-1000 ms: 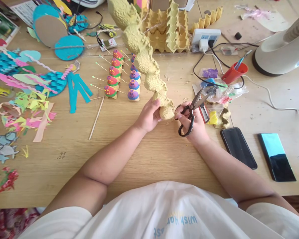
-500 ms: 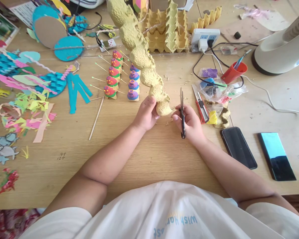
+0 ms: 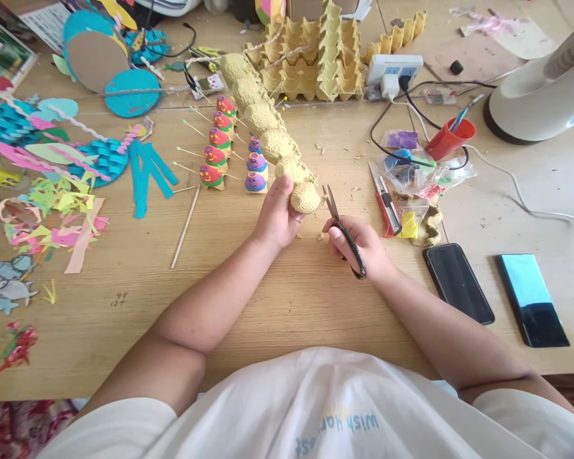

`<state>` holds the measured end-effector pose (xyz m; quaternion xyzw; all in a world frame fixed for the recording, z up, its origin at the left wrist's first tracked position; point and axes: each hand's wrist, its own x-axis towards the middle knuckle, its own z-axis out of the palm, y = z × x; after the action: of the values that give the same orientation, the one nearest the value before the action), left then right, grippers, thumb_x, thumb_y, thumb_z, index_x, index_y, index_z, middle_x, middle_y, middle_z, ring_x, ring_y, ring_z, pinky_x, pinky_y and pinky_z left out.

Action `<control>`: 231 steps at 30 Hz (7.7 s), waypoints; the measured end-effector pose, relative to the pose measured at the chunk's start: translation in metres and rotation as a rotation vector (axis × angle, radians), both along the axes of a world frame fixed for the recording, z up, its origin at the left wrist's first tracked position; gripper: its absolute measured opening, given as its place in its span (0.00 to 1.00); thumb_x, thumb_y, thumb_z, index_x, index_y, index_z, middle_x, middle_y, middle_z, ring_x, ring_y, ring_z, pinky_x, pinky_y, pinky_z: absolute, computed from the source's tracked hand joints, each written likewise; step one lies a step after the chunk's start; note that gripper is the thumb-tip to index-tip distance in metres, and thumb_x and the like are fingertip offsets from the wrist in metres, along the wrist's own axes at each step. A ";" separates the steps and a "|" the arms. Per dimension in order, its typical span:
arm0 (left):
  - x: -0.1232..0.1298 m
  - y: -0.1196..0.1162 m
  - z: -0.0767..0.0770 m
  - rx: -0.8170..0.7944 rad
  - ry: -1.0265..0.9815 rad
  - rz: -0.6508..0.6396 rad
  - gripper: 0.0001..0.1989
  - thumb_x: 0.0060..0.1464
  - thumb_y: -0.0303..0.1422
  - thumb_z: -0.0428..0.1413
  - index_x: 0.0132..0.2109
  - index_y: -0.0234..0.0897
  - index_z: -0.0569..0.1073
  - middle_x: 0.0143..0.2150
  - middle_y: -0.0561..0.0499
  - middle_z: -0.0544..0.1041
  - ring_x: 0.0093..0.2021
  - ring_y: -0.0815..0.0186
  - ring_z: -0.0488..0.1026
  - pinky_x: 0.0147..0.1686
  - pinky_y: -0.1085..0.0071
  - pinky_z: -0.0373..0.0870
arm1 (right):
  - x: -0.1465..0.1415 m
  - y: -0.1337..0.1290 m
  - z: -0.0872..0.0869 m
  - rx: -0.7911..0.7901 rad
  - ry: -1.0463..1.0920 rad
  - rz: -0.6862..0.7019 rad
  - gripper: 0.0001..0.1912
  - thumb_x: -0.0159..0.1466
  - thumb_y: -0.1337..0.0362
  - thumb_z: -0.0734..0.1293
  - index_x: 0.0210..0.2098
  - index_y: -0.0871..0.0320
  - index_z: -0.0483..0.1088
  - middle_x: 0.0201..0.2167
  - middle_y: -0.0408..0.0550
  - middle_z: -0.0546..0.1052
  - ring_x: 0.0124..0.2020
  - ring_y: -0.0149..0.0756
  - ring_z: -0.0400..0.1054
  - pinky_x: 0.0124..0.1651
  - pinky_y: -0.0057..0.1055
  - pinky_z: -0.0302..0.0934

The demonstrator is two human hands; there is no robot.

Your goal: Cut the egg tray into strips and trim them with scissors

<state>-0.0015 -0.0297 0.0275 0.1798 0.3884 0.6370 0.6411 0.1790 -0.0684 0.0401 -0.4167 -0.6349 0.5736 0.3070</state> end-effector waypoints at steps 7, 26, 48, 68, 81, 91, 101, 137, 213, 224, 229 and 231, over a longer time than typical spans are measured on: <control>0.001 0.001 -0.012 0.100 0.041 0.052 0.19 0.57 0.53 0.67 0.43 0.44 0.78 0.29 0.58 0.75 0.23 0.76 0.69 0.18 0.79 0.57 | 0.000 0.001 0.004 0.010 -0.018 0.010 0.34 0.64 0.27 0.65 0.35 0.54 0.66 0.20 0.37 0.65 0.22 0.30 0.57 0.27 0.32 0.50; 0.000 0.002 -0.014 0.120 0.137 0.177 0.20 0.57 0.51 0.68 0.47 0.44 0.79 0.40 0.53 0.79 0.42 0.68 0.79 0.35 0.77 0.71 | 0.000 0.000 0.010 -0.048 -0.077 0.087 0.35 0.63 0.27 0.65 0.34 0.55 0.67 0.21 0.36 0.61 0.23 0.29 0.53 0.27 0.31 0.46; -0.003 0.006 -0.017 0.124 0.206 0.208 0.21 0.56 0.52 0.68 0.46 0.41 0.79 0.39 0.50 0.81 0.44 0.66 0.80 0.36 0.78 0.73 | -0.002 0.001 -0.009 -0.049 -0.011 0.050 0.31 0.64 0.32 0.69 0.34 0.56 0.67 0.22 0.35 0.59 0.23 0.27 0.51 0.27 0.30 0.45; -0.004 0.008 -0.023 0.151 0.206 0.176 0.25 0.56 0.58 0.65 0.48 0.44 0.78 0.37 0.54 0.77 0.41 0.69 0.80 0.33 0.78 0.68 | -0.004 0.004 -0.018 0.133 -0.118 -0.050 0.31 0.66 0.31 0.66 0.32 0.55 0.67 0.22 0.36 0.60 0.24 0.28 0.52 0.29 0.30 0.48; 0.013 -0.008 -0.022 0.194 0.273 0.103 0.16 0.61 0.48 0.66 0.41 0.40 0.79 0.32 0.54 0.75 0.33 0.71 0.76 0.30 0.76 0.70 | -0.006 0.005 -0.022 -0.046 0.313 -0.262 0.30 0.56 0.43 0.81 0.44 0.50 0.66 0.31 0.40 0.80 0.29 0.33 0.72 0.31 0.31 0.67; 0.013 -0.014 -0.020 0.295 0.269 -0.102 0.23 0.60 0.57 0.62 0.38 0.41 0.79 0.29 0.53 0.76 0.24 0.72 0.68 0.20 0.74 0.57 | -0.007 0.015 -0.032 -0.286 0.593 -0.180 0.31 0.53 0.52 0.85 0.45 0.49 0.66 0.30 0.34 0.74 0.30 0.29 0.72 0.35 0.28 0.68; 0.010 -0.020 -0.008 0.218 0.138 -0.278 0.16 0.48 0.42 0.74 0.38 0.39 0.79 0.35 0.52 0.82 0.35 0.69 0.78 0.28 0.74 0.67 | 0.005 0.024 -0.021 -0.215 0.489 -0.277 0.20 0.61 0.45 0.73 0.44 0.46 0.67 0.44 0.44 0.77 0.41 0.38 0.73 0.40 0.37 0.71; -0.016 -0.002 -0.027 0.064 0.116 -0.563 0.21 0.51 0.55 0.67 0.40 0.44 0.81 0.35 0.44 0.81 0.32 0.57 0.80 0.32 0.59 0.78 | 0.005 0.026 -0.016 -0.211 0.570 -0.217 0.27 0.57 0.51 0.76 0.49 0.46 0.61 0.36 0.40 0.77 0.36 0.36 0.74 0.38 0.34 0.69; -0.017 -0.014 -0.005 -0.114 -0.355 -0.310 0.22 0.70 0.43 0.47 0.29 0.42 0.70 0.33 0.50 0.81 0.35 0.64 0.83 0.22 0.75 0.74 | 0.001 -0.004 -0.021 0.555 -0.284 -0.136 0.24 0.71 0.40 0.65 0.49 0.53 0.65 0.26 0.39 0.71 0.26 0.35 0.65 0.31 0.32 0.54; -0.019 -0.013 -0.003 -0.120 -0.295 -0.287 0.23 0.72 0.44 0.45 0.29 0.42 0.71 0.33 0.51 0.81 0.35 0.65 0.82 0.24 0.75 0.71 | 0.001 -0.004 -0.019 0.450 -0.321 -0.133 0.22 0.69 0.41 0.67 0.47 0.54 0.68 0.24 0.39 0.71 0.25 0.34 0.63 0.31 0.30 0.53; -0.021 -0.012 0.001 -0.104 -0.306 -0.318 0.25 0.72 0.44 0.43 0.28 0.41 0.70 0.34 0.48 0.82 0.35 0.64 0.82 0.23 0.74 0.74 | 0.001 -0.003 -0.019 0.398 -0.335 -0.139 0.23 0.69 0.40 0.67 0.45 0.54 0.68 0.25 0.40 0.71 0.25 0.33 0.63 0.31 0.30 0.53; -0.022 -0.010 0.001 -0.085 -0.313 -0.327 0.26 0.72 0.44 0.40 0.28 0.41 0.71 0.34 0.48 0.82 0.34 0.64 0.82 0.23 0.74 0.75 | 0.001 -0.002 -0.020 0.372 -0.338 -0.138 0.22 0.69 0.41 0.67 0.44 0.54 0.68 0.24 0.40 0.71 0.25 0.33 0.63 0.32 0.30 0.53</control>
<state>-0.0237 -0.0399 0.0285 0.1123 0.2765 0.5281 0.7950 0.1802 -0.0705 0.0202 -0.4853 -0.7420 0.3468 0.3061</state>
